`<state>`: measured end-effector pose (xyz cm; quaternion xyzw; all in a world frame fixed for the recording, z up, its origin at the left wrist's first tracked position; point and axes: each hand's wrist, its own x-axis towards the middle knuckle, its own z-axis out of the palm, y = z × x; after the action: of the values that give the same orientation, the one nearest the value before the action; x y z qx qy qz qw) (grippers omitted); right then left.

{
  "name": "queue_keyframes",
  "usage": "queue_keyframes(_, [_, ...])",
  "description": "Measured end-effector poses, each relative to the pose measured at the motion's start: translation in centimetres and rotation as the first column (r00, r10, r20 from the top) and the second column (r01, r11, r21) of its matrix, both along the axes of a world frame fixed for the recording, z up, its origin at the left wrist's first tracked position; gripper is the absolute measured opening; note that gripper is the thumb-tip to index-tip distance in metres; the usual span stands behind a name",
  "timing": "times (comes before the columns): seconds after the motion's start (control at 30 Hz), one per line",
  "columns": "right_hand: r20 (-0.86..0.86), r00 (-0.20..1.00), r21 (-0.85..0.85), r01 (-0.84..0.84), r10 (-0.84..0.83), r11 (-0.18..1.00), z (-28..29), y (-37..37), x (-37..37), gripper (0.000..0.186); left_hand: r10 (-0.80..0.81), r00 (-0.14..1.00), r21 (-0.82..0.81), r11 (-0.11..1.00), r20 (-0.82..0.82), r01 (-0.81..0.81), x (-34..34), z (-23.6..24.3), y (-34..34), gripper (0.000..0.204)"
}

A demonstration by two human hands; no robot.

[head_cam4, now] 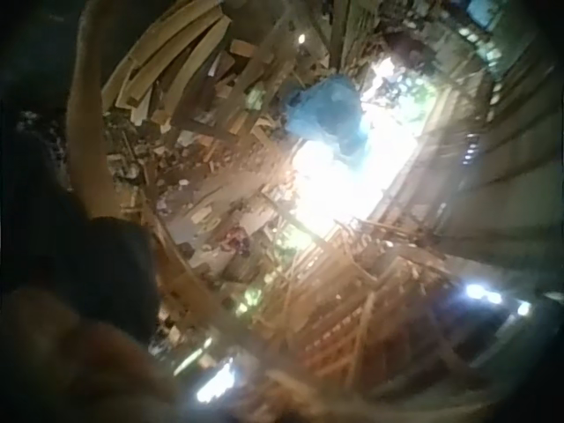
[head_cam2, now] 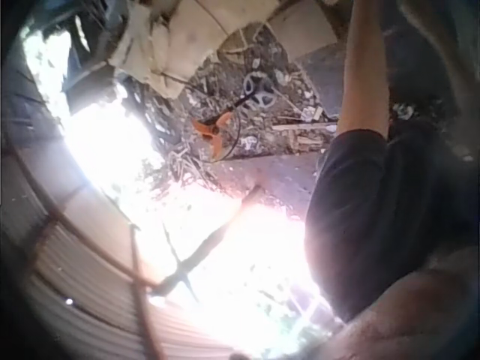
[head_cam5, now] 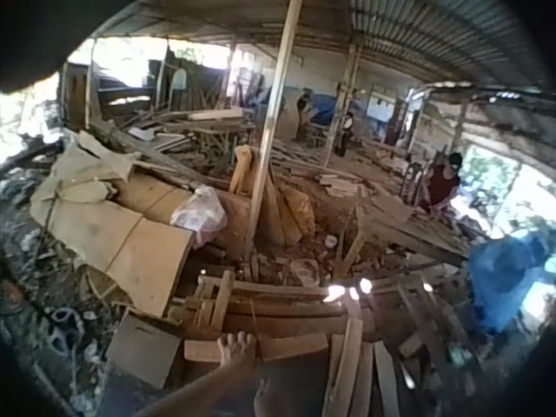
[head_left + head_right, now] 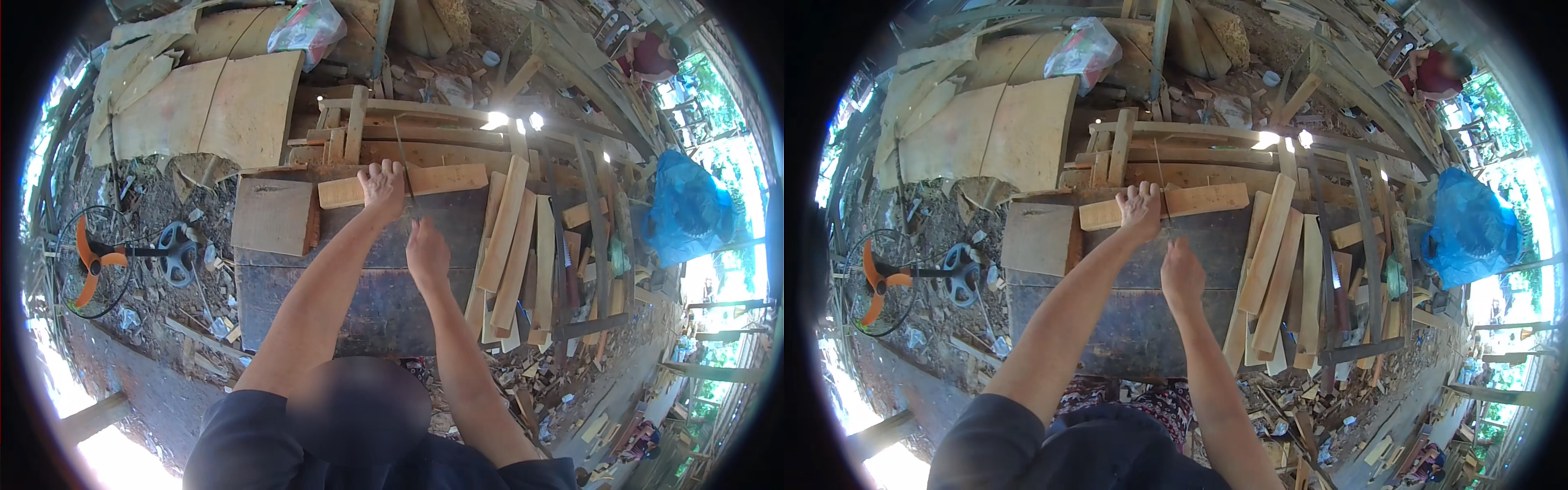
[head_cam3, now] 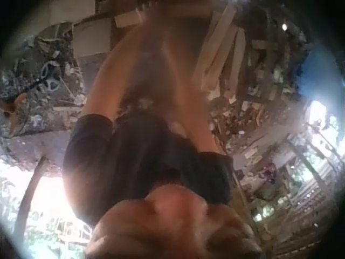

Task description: The person cuts a wooden board with a hand saw while holding it down on a table by hand, then moves the wooden pieces.

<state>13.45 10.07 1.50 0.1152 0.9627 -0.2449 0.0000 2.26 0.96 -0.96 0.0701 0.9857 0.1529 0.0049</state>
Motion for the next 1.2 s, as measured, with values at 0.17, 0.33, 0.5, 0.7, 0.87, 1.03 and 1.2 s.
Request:
queue_keyframes(0.17, [-0.009, 1.0, -0.07, -0.015, 0.015, 0.997, -0.3, -0.5, 0.7, 0.022, 0.021, 0.999, 0.001, 1.0, 0.035, -0.021, 0.0, -0.2, -0.3, 0.052])
queue_keyframes(0.33, [0.137, 0.991, -0.008, 0.01, -0.009, 1.0, 0.1, -2.3, 3.8, 0.022, 0.084, 0.993, -0.017, 0.996, -0.087, -0.086, -0.3, -1.7, -3.0, 0.055])
queue_keyframes(0.5, [0.005, 1.0, -0.085, 0.017, -0.017, 0.996, 0.3, -0.4, -3.9, 0.024, 0.0, 1.0, 0.031, 1.0, -0.001, 0.0, 0.3, 0.4, 0.7, 0.052])
queue_keyframes(0.7, [0.106, 0.994, -0.018, 0.003, -0.001, 1.0, -0.8, -1.8, 4.2, 0.023, 0.069, 0.997, -0.049, 0.996, -0.043, -0.071, -0.2, -1.3, -2.4, 0.052])
queue_keyframes(0.87, [0.008, 1.0, -0.02, 0.023, -0.023, 1.0, -0.9, -0.5, -2.9, 0.024, -0.034, 0.999, -0.008, 0.999, -0.023, 0.034, 0.2, 0.6, -0.2, 0.048])
queue_keyframes(1.03, [-0.017, 1.0, -0.049, -0.01, 0.009, 0.999, -1.3, -1.8, 1.2, 0.023, 0.045, 0.998, -0.067, 0.997, -0.044, -0.048, -0.4, -0.9, -1.5, 0.043])
queue_keyframes(1.2, [0.053, 0.999, -0.05, -0.004, 0.007, 0.999, -1.1, -1.9, 2.0, 0.022, 0.001, 0.997, -0.033, 0.999, -0.074, -0.003, 0.1, -1.2, -2.5, 0.043])
